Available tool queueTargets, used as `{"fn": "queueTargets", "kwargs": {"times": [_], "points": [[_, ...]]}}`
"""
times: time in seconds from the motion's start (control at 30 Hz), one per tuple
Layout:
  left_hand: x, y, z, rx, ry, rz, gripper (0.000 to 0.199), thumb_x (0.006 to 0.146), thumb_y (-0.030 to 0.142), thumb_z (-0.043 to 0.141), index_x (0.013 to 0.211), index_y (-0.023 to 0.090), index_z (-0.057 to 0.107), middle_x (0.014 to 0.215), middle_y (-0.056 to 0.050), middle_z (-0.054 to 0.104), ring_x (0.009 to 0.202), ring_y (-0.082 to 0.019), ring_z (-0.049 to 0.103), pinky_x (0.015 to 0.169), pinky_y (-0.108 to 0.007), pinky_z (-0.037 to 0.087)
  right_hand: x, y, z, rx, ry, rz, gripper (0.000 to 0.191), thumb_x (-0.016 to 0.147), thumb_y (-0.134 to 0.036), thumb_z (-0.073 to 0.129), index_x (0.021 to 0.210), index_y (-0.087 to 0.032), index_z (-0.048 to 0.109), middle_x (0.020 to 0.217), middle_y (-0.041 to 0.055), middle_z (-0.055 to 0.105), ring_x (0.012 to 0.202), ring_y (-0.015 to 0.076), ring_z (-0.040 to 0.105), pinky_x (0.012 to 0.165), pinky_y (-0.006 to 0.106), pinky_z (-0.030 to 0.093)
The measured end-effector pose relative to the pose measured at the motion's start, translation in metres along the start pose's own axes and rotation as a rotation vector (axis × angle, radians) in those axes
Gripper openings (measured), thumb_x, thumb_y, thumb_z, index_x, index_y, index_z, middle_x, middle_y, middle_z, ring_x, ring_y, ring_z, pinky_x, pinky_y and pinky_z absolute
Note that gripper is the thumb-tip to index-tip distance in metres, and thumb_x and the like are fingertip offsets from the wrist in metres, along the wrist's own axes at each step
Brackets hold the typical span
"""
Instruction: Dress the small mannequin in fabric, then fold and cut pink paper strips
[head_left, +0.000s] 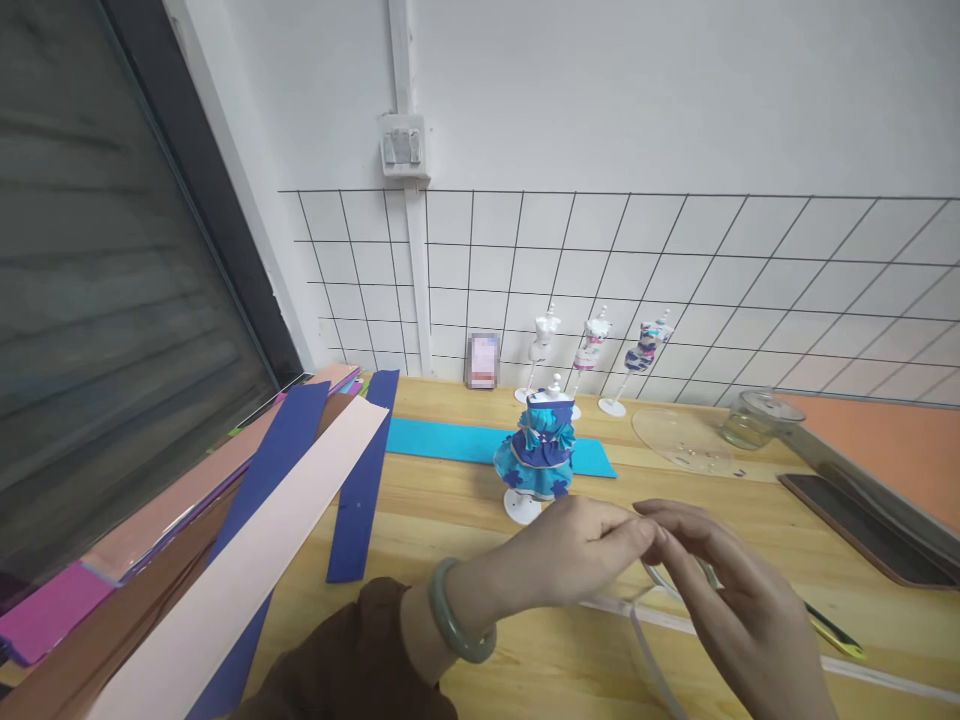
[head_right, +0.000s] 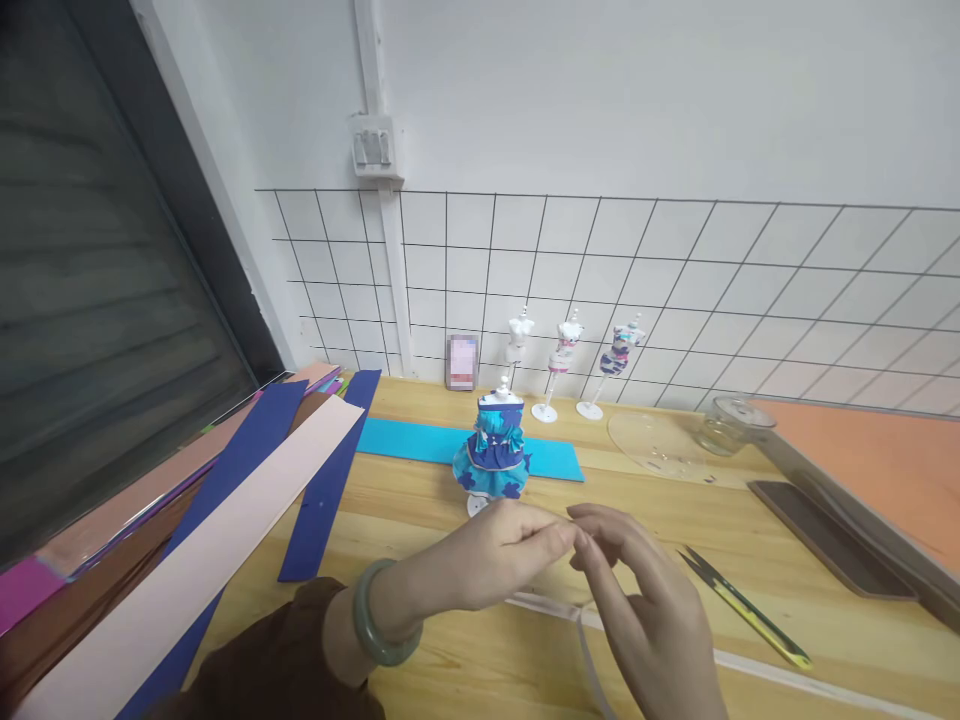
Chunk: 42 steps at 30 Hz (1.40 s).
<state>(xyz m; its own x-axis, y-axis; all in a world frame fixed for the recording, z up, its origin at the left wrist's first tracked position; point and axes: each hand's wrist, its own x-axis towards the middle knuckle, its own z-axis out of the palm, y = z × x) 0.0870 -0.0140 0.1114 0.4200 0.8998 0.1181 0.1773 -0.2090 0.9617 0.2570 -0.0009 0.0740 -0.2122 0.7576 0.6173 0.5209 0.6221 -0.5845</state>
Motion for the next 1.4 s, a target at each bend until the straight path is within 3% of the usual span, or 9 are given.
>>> {"fn": "queueTargets", "kwargs": {"times": [0.07,0.17,0.27,0.37,0.6,0.77,1.4], "points": [[-0.002,0.005,-0.009,0.118,0.073,0.069,0.032,0.087,0.037,0.039,0.079,0.016,0.062,0.054,0.004,0.036,0.052,-0.008,0.033,0.049,-0.021,0.026,0.01,-0.005,0.005,0.066,-0.008,0.052,0.016,0.085,-0.035,0.05,0.083,-0.022,0.06,0.085,0.0044,0.064,0.068,0.0149,0.061,0.057,0.025,0.05],[0.0,0.002,-0.025,0.207,0.301,0.11,0.029,0.086,0.037,0.043,0.097,0.019,0.063,0.05,0.006,0.032,0.047,-0.008,0.028,0.046,-0.021,0.024,0.03,-0.007,0.016,0.059,0.012,0.074,0.017,0.086,-0.035,0.049,0.081,-0.022,0.059,0.073,0.0018,0.061,0.06,0.0135,0.057,0.055,0.025,0.047],[0.008,-0.006,-0.043,0.231,0.527,0.13,0.035,0.086,0.035,0.043,0.117,0.021,0.053,0.049,0.007,0.032,0.046,-0.008,0.03,0.046,-0.02,0.026,0.05,-0.006,0.03,0.03,0.039,0.0,0.018,0.088,-0.032,0.048,0.08,-0.021,0.06,0.071,0.0017,0.059,0.063,0.0141,0.057,0.061,0.027,0.046],[0.015,-0.014,-0.058,0.317,0.629,0.134,0.04,0.087,0.031,0.042,0.126,0.022,0.046,0.048,0.008,0.031,0.045,-0.008,0.03,0.045,-0.02,0.025,0.066,-0.004,0.043,0.051,0.048,-0.093,0.016,0.088,-0.028,0.047,0.087,-0.021,0.061,0.079,0.0031,0.061,0.066,0.0141,0.057,0.061,0.027,0.045],[0.019,-0.018,-0.065,0.581,0.583,0.114,0.044,0.089,0.026,0.035,0.132,0.023,0.043,0.052,0.006,0.038,0.047,-0.009,0.032,0.048,-0.02,0.029,0.077,-0.001,0.061,-0.021,0.103,-0.247,0.02,0.088,-0.02,0.046,0.101,-0.022,0.061,0.094,0.0068,0.061,0.082,0.0169,0.06,0.068,0.03,0.048],[0.02,-0.021,-0.063,0.683,0.581,0.097,0.044,0.089,0.025,0.032,0.131,0.022,0.045,0.054,0.004,0.045,0.048,-0.009,0.035,0.049,-0.02,0.031,0.074,0.003,0.063,-0.167,0.118,-0.299,0.026,0.088,-0.018,0.046,0.11,-0.022,0.059,0.092,0.0066,0.06,0.075,0.0148,0.059,0.062,0.027,0.047],[0.022,-0.021,-0.063,0.689,0.597,0.103,0.044,0.088,0.022,0.034,0.13,0.021,0.046,0.054,0.004,0.044,0.049,-0.009,0.035,0.049,-0.02,0.03,0.07,0.008,0.067,-0.468,0.128,-0.372,0.036,0.088,-0.017,0.04,0.121,-0.021,0.053,0.095,0.009,0.062,0.068,0.0149,0.056,0.054,0.025,0.037]]}}
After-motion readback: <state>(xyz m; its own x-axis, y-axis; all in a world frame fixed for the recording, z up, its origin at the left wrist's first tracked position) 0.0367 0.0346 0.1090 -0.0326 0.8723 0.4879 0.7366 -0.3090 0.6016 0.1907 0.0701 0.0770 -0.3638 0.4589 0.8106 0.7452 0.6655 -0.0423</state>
